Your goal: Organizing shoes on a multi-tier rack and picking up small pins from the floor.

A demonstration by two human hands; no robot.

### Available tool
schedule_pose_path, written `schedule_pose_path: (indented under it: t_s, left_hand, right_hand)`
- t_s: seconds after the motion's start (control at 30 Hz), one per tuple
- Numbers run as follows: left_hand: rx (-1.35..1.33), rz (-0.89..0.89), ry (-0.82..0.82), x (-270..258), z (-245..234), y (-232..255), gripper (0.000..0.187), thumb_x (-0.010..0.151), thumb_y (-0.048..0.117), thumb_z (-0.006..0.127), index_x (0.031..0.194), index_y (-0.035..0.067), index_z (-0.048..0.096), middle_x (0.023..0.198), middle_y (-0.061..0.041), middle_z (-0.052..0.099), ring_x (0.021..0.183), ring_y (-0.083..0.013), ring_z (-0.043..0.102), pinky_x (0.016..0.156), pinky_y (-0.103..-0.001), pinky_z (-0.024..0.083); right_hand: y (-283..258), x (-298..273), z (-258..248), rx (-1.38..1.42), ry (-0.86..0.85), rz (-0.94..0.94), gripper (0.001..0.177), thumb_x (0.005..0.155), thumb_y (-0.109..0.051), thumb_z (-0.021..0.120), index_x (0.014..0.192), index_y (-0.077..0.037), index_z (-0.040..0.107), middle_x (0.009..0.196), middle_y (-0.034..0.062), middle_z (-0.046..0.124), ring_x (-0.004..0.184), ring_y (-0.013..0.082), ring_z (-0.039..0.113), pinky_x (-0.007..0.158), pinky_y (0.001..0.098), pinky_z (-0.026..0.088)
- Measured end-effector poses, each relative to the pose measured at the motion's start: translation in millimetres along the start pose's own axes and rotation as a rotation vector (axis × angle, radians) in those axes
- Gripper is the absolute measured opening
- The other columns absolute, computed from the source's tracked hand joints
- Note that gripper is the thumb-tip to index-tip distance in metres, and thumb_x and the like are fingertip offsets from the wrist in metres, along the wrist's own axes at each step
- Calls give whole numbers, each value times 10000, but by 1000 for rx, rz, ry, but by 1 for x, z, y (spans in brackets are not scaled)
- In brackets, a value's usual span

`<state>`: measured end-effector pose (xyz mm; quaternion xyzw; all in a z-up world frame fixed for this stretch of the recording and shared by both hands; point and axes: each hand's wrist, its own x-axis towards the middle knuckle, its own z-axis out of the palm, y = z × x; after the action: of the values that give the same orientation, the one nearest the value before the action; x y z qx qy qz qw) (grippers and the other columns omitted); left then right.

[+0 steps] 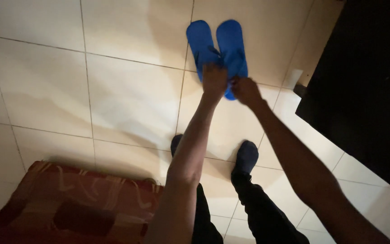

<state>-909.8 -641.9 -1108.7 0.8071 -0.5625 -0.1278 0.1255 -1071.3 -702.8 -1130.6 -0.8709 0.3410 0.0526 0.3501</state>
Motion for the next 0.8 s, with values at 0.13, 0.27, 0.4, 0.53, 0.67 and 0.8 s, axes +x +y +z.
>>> schedule_pose_path:
  t_s: [0.13,0.27,0.4,0.53,0.67,0.8]
  left_hand:
    - [78,33,-115,-24,-15,-14,248,744,325,755,797,84,750,905,-164,708,1004,-370,648,975,-534,446]
    - [-6,57,65,-30,-46,-14,321,754,231,716,1032,73,680,989,-174,697,997,-377,662,995,-571,428]
    - [-100,-107,39,-36,-25,-15,410,876,185,689,1252,70,572,1003,-156,692,1022,-365,637,1053,-596,407]
    - [-99,-103,102,-35,-34,-23,362,881,165,688,1223,70,617,1051,-186,691,1030,-372,621,962,-562,421]
    - [-154,-112,78,-35,-99,-25,323,664,208,759,933,55,667,963,-177,703,1003,-394,633,935,-573,423]
    - [-233,-105,144,-50,-141,-46,187,786,61,731,968,47,690,1027,-179,704,1037,-397,639,929,-526,470]
  right_hand:
    - [-43,-14,-6,114,-72,8,241,987,-234,589,1107,-107,755,1064,192,743,944,408,689,839,508,568]
    - [-70,-13,-28,-148,10,66,292,876,-266,661,1103,-103,744,1182,197,681,993,383,682,819,505,582]
    - [-70,-4,-27,-224,-190,29,481,823,-348,763,1197,-54,686,1246,190,584,1027,372,667,761,503,586]
    - [-77,-2,-19,-382,-205,40,411,824,-329,760,1139,-72,704,1263,183,576,1000,355,663,686,496,585]
    - [-101,-7,-37,-180,-65,-34,267,888,-279,725,1113,-139,746,1160,107,631,1031,338,672,800,467,584]
    - [-163,-9,-78,-88,41,-117,267,879,-265,762,1112,-135,757,1108,121,624,966,335,674,813,459,580]
